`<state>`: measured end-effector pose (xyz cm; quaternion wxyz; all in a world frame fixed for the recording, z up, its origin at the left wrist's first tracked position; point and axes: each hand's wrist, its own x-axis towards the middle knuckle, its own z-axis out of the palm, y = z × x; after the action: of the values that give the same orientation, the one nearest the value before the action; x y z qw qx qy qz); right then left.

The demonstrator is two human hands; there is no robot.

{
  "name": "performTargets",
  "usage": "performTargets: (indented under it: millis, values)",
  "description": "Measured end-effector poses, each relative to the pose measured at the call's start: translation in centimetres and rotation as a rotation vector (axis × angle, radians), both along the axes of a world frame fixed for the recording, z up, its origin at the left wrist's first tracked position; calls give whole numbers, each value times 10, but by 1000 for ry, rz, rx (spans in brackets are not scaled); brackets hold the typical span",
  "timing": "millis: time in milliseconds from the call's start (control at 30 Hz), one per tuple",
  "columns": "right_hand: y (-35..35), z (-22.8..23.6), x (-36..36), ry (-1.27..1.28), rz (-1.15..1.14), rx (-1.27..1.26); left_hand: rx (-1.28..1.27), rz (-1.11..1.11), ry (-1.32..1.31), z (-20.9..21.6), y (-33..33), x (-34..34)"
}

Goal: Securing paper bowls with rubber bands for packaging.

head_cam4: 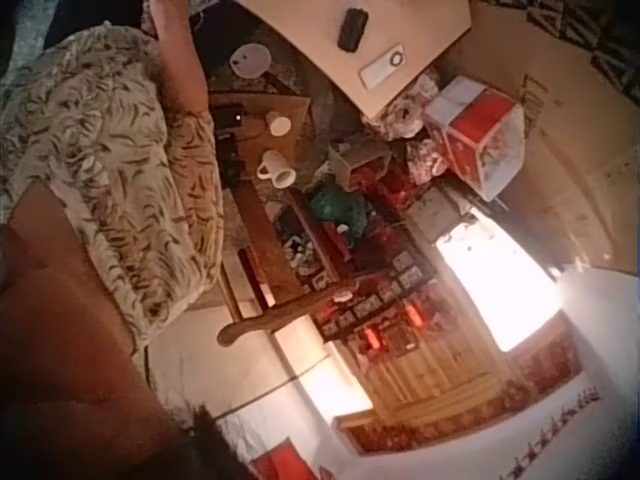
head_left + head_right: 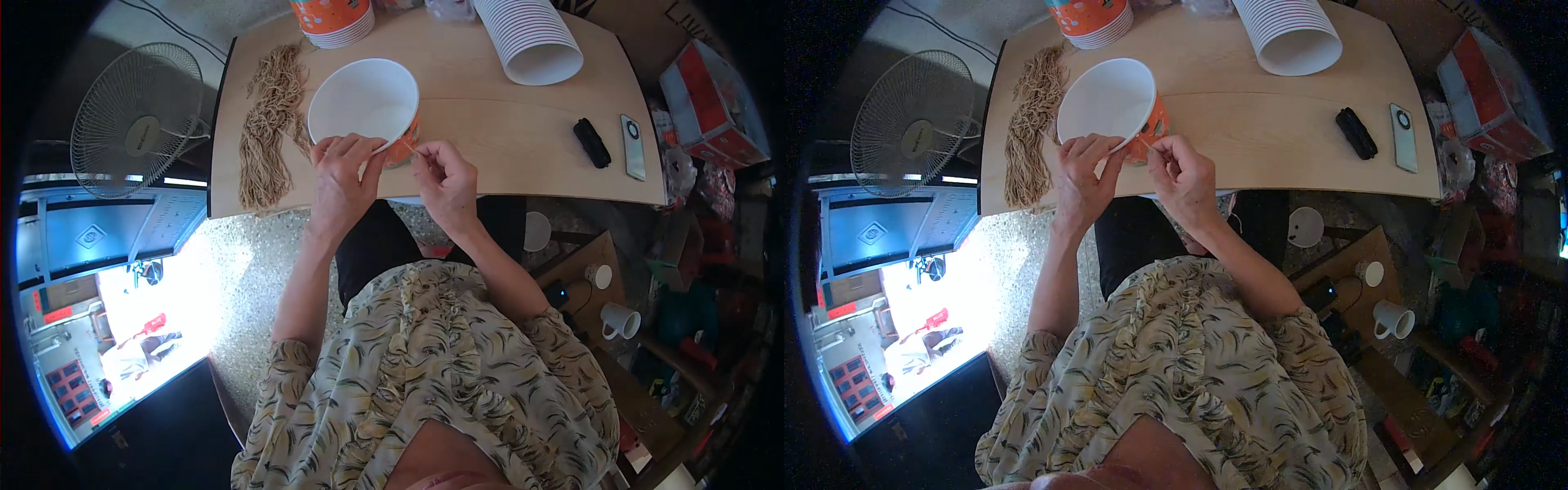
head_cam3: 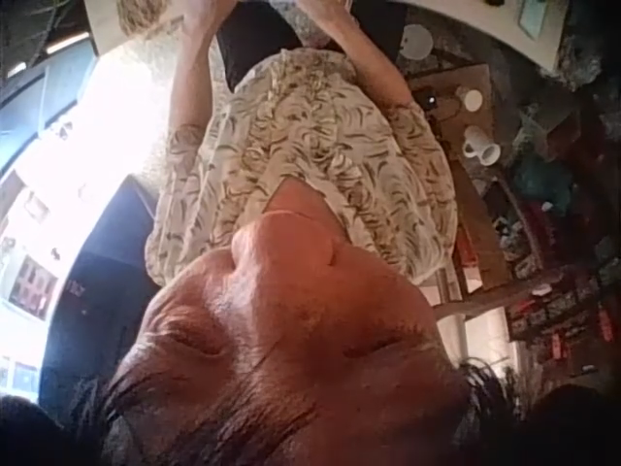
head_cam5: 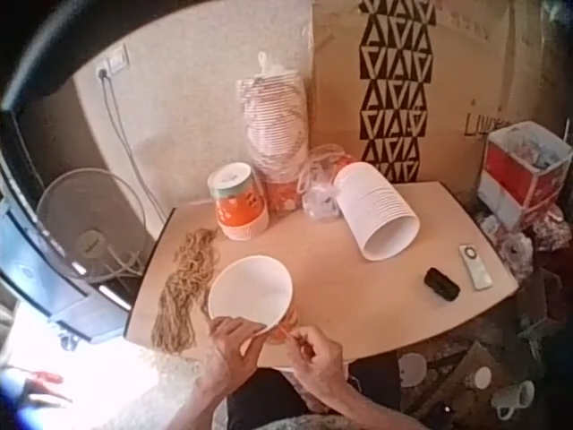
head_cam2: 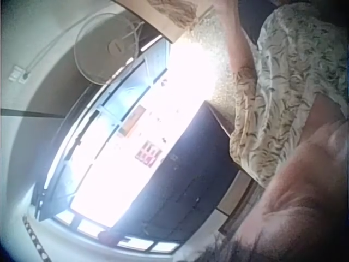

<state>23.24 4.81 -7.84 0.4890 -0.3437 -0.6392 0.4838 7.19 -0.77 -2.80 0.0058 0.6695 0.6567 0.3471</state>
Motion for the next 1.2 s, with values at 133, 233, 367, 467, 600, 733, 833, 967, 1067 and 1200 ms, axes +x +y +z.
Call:
performTargets:
  millis: [133,233,367,467,600,733,833,967,1067,1200]
  values:
    - [-1,1,-1,3,-9,-1,-2,-3,2,-3,-1,1]
    - [0,-3,0,-17,-7,-13,-5,3,12,-2,-2,4]
    - [-1,-7,-1,-10,7,-52,9,5,17,-6,-3,8]
    - [-1,-8,0,21,8,-29,2,-40,10,-2,-6,15]
    - [0,-15,9,-84,69,-68,-3,-33,8,4,-7,25]
    - [-1,-13,5,7,50,-63,-18,22,9,-1,-7,26]
    - [-1,-15,5,19,59,-95,14,41,-36,-4,-4,26]
    - [0,-12,11,13,99,-135,-4,60,-88,1,-1,26]
    - [-2,8,17,-51,-29,2,10,53,-93,-3,0,24]
    - [13,19,14,-188,81,104,25,55,-71,-3,-1,24]
